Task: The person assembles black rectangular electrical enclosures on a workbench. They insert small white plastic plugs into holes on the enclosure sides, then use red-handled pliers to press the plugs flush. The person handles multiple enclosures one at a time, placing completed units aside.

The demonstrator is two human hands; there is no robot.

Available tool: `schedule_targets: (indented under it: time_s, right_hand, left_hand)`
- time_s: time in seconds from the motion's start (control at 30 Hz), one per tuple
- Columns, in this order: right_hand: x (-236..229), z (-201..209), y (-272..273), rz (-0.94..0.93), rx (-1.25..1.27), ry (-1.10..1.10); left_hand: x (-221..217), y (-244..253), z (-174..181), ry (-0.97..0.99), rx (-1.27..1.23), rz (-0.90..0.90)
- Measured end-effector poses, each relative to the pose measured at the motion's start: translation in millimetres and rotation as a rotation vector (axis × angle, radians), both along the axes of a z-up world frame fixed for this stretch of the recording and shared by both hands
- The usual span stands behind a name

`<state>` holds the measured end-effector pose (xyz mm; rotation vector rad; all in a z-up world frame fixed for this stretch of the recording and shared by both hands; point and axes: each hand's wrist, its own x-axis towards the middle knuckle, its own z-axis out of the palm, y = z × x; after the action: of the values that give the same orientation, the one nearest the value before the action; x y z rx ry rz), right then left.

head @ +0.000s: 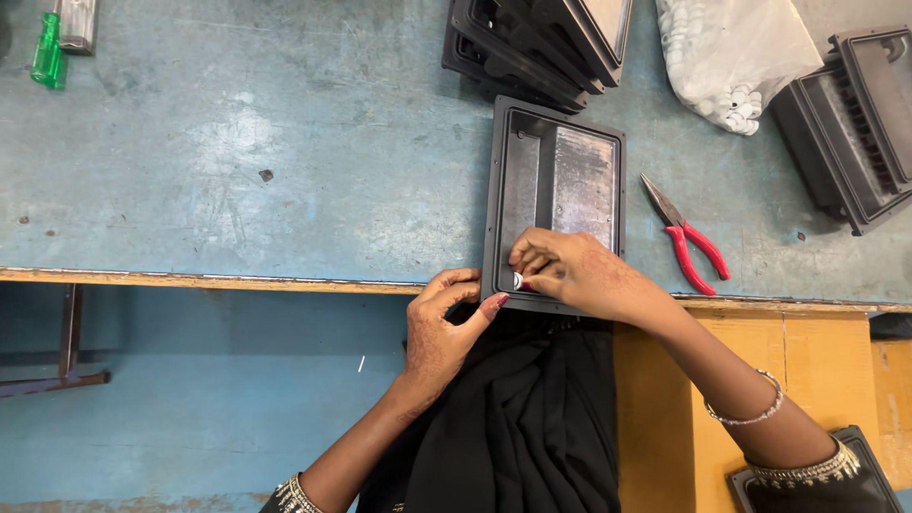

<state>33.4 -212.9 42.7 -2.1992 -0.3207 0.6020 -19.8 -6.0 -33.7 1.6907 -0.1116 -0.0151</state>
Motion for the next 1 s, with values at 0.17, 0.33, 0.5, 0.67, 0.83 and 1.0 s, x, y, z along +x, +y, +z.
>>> schedule_targets:
  time_s: [0.17, 0.33, 0.5, 0.67, 0.83, 1.0]
  right_hand:
    - [-1.8, 0.8, 0.3, 0.028, -0.011, -0.029]
    - [1.4, 0.6, 3.0, 0.020, -0.045, -0.041]
    - [-0.1, 3.4, 3.5, 0.071, -0.090, -0.092]
    - [-0.3, 3.0, 1.5, 0.093, -0.060, -0.100]
    - [-1.1, 2.8, 1.5, 0.045, -0.037, -0.083]
    - [-7.1, -1.2, -0.4, -0.026, -0.082, -0.031]
  left_hand:
    - [-0.7, 0.7, -1.9, 0.001, -0.029, -0.019]
    - [0.4, 0.5, -2.4, -0.010, 0.002, -0.011]
    - [0.8, 1.6, -1.9, -0.016, 0.005, -0.020]
    - [0.7, 1.6, -3.6, -0.010, -0.012, -0.021]
    - [0.6, 2.0, -2.2, -0.035, 0.003, -0.017]
    - [0.7, 1.1, -4.2, -0.039, 0.007, -0.005]
